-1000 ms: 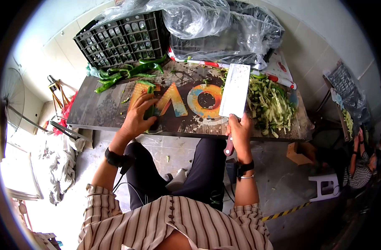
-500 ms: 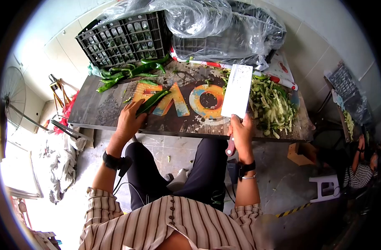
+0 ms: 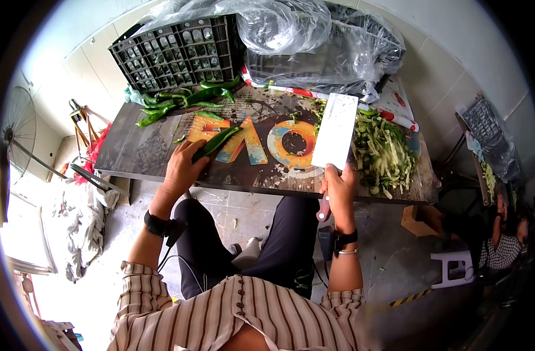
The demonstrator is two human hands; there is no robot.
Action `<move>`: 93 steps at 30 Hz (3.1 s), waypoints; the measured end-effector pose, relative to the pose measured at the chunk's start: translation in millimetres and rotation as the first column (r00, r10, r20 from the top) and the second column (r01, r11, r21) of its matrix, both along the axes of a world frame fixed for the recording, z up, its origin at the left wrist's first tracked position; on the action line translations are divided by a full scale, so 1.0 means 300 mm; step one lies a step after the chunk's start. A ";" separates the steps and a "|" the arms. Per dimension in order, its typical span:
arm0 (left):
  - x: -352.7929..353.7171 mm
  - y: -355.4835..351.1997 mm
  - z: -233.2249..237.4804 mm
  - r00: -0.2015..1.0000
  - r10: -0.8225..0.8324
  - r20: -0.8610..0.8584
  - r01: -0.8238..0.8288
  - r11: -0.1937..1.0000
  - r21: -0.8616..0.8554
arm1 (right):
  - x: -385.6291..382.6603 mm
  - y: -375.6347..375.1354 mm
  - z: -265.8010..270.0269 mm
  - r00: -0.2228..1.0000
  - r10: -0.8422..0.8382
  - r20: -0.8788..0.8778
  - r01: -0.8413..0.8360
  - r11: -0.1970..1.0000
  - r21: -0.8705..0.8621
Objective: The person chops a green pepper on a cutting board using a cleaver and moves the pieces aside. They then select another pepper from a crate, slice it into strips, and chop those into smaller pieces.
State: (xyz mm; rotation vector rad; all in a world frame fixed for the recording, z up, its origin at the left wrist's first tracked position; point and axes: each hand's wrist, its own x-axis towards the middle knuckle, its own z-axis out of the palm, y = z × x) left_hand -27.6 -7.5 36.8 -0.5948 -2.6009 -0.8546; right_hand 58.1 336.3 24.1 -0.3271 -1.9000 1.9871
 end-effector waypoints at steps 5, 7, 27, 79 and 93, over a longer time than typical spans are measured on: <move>-0.012 0.005 -0.002 1.000 -0.001 -0.011 0.001 1.000 -0.007 | -0.002 0.007 -0.014 1.000 -0.007 0.011 0.007 1.000 0.024; -0.015 0.008 0.000 1.000 0.008 -0.001 -0.008 1.000 -0.013 | -0.001 0.008 -0.014 1.000 -0.006 0.006 0.005 1.000 0.024; -0.014 0.037 0.026 0.995 0.087 0.054 -0.083 0.994 -0.075 | -0.002 0.006 -0.016 0.999 -0.029 -0.045 0.030 0.999 0.020; -0.062 0.068 -0.003 1.000 0.005 -0.012 -0.005 1.000 0.003 | 0.007 -0.003 0.005 1.000 0.022 0.008 -0.022 1.000 0.011; -0.107 0.133 -0.045 0.998 -0.045 -0.033 0.039 0.985 -0.167 | 0.009 -0.009 0.009 1.000 0.002 0.008 -0.002 1.000 0.028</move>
